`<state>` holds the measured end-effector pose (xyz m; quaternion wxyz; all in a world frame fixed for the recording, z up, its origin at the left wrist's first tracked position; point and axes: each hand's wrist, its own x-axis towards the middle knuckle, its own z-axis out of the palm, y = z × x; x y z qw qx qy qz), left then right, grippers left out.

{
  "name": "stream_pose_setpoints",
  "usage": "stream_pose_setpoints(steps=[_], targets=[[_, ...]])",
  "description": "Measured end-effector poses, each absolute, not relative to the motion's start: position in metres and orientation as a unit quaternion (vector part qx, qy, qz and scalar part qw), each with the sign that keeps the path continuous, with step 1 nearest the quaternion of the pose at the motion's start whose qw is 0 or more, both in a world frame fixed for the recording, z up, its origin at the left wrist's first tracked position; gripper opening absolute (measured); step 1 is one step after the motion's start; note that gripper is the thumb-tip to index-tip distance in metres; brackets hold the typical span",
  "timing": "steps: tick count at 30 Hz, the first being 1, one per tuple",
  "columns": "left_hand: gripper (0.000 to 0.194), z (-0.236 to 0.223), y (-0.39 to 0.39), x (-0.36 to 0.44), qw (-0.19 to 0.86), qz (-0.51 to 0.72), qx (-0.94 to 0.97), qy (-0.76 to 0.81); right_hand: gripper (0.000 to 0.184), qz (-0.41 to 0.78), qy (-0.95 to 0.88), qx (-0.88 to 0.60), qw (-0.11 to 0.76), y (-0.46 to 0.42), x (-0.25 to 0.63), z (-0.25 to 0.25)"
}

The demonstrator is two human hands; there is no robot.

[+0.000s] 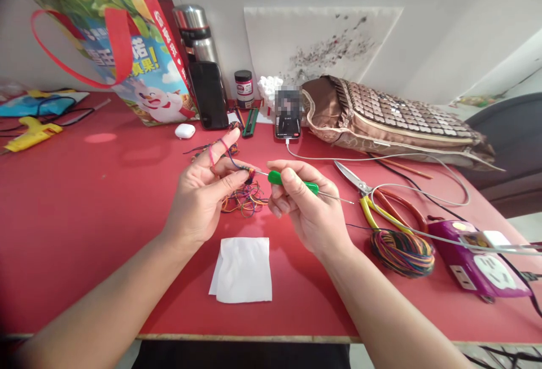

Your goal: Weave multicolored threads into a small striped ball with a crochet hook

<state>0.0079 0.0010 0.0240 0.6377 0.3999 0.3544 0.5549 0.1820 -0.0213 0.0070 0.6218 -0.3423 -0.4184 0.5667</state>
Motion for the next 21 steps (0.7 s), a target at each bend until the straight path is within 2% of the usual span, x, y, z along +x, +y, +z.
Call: stream_pose_setpoints(steps=[8,11,15,21], targets=[[0.07,0.022,-0.003,0.01,0.665,0.531,0.399,0.341,0.023,0.558,-0.441,-0.309,0.631,-0.025,0.18,0.004],[0.079,0.024,-0.008,0.014,0.684,0.521,0.369,0.352,0.019,0.53,-0.453,-0.302,0.651,-0.027,0.178,0.005],[0.092,0.024,-0.012,0.021,0.679,0.527,0.358,0.364,0.026,0.5,-0.424,-0.352,0.669,-0.027,0.172,0.002],[0.077,0.018,-0.009,0.02,0.646,0.549,0.39,0.359,0.026,0.485,-0.431,-0.356,0.672,-0.024,0.169,-0.008]])
